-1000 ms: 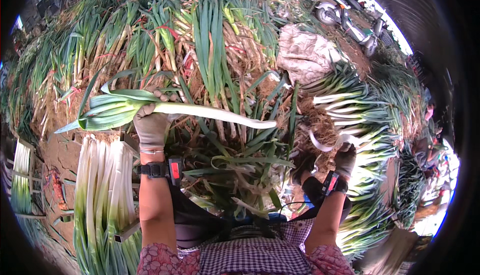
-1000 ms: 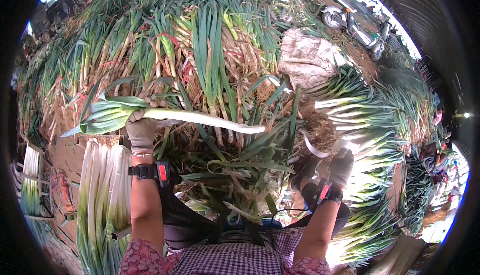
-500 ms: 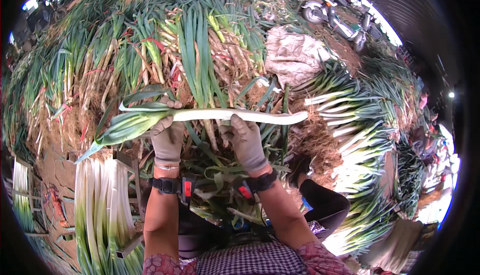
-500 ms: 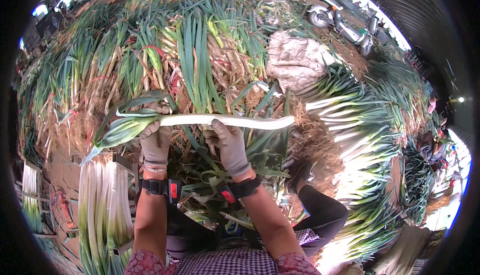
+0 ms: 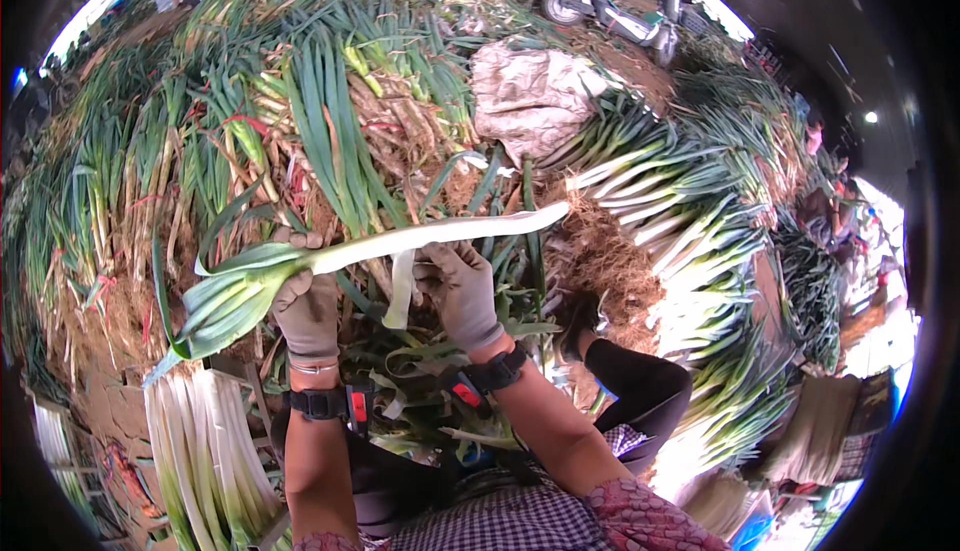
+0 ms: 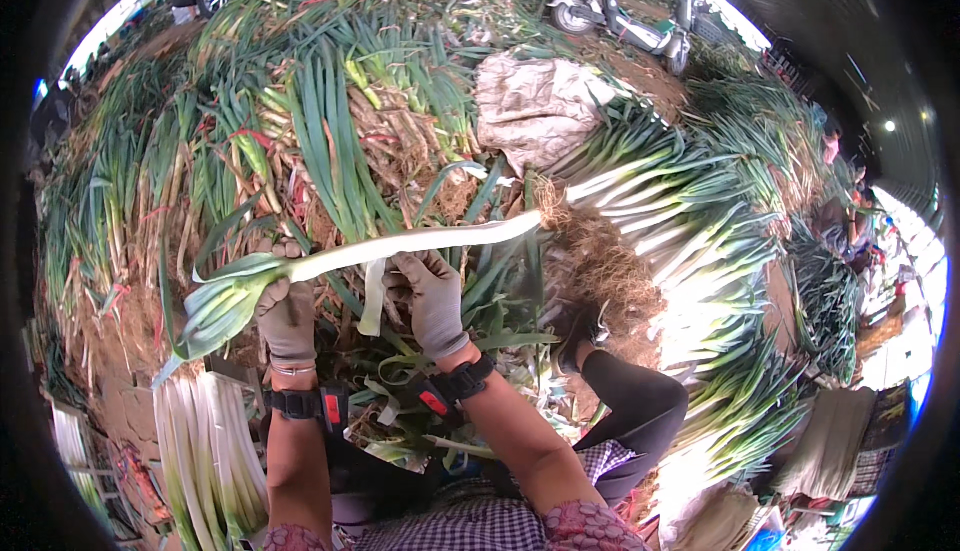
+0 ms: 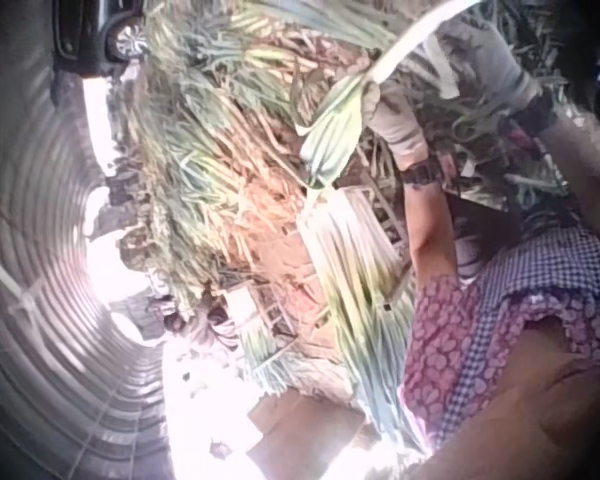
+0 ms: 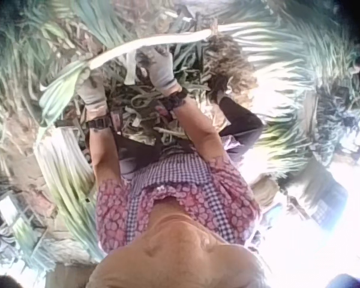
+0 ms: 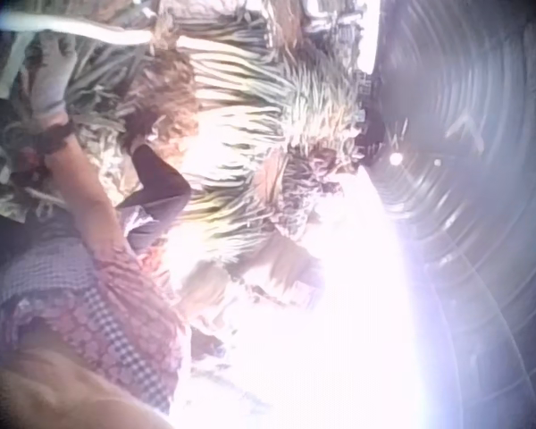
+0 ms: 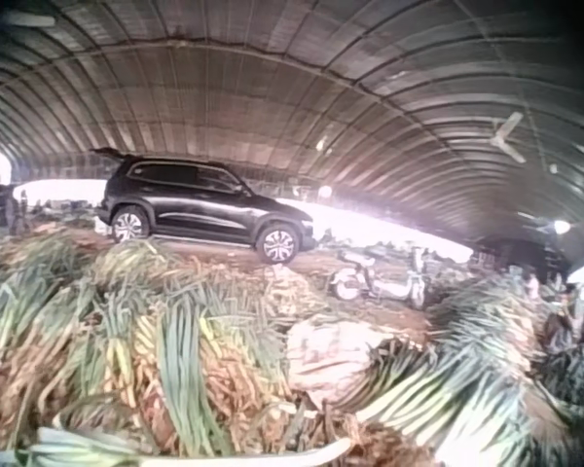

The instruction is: The person peels the outer layers from individual leeks by hand and places the cleaned leeks onto a pile. They repeat this process, picking up leeks from a large pile and cleaning them one by one.

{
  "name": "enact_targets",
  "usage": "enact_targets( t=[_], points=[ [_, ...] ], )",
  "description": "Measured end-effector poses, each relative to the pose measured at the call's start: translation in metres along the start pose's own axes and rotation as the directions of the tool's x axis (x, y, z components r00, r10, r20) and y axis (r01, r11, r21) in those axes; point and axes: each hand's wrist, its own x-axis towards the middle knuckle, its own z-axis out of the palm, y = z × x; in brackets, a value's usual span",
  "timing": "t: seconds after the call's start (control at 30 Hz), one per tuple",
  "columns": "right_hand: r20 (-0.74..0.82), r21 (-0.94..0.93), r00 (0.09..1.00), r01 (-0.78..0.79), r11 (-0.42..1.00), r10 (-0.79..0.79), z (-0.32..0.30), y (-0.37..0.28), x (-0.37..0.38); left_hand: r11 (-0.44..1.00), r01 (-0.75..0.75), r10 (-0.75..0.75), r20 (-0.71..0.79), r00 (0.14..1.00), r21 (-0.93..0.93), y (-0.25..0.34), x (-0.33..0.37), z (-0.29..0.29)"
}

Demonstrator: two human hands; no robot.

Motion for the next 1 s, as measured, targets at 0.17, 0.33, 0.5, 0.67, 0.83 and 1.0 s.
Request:
enact_targets(
  t=[0.17, 0.33, 0.5, 0.67, 0.83, 1.0],
  points=[
    [-0.074, -0.057, 0.995, 0.058, 0.997, -0.062, -0.017, -0.004, 0.005, 1.0, 0.008, -0.007, 0.045, 0.999, -0.012, -0.01, 0.001, 0.006],
    [0.103, -0.608, 0.896, 0.4, 0.686, -0.432, -0.027, -0.02, -0.011, 0.989, 0.114, -0.113, 0.018, 0.993, -0.09, -0.014, -0.003, 0.011],
    [0.591, -0.805, 0.585, 0.475, -0.356, -0.555, -0.007, -0.064, -0.012, 0.97, 0.162, -0.135, -0.153, 0.979, 0.181, -0.012, -0.013, 0.02],
    [0.677, -0.735, 0.591, 0.571, -0.366, -0.438, -0.037, -0.063, 0.005, 0.942, 0.208, -0.147, -0.232, 0.962, 0.264, -0.015, -0.017, 0.028],
    [0.707, -0.707, 0.59, 0.613, -0.354, -0.39, -0.044, -0.054, 0.001, 0.914, 0.27, -0.172, -0.313, 0.934, 0.303, -0.01, -0.017, 0.03],
    [0.685, -0.723, 0.632, 0.649, -0.235, -0.364, -0.043, -0.043, -0.009, 0.891, 0.314, -0.173, -0.395, 0.902, 0.328, -0.003, -0.016, 0.026]
  ],
)
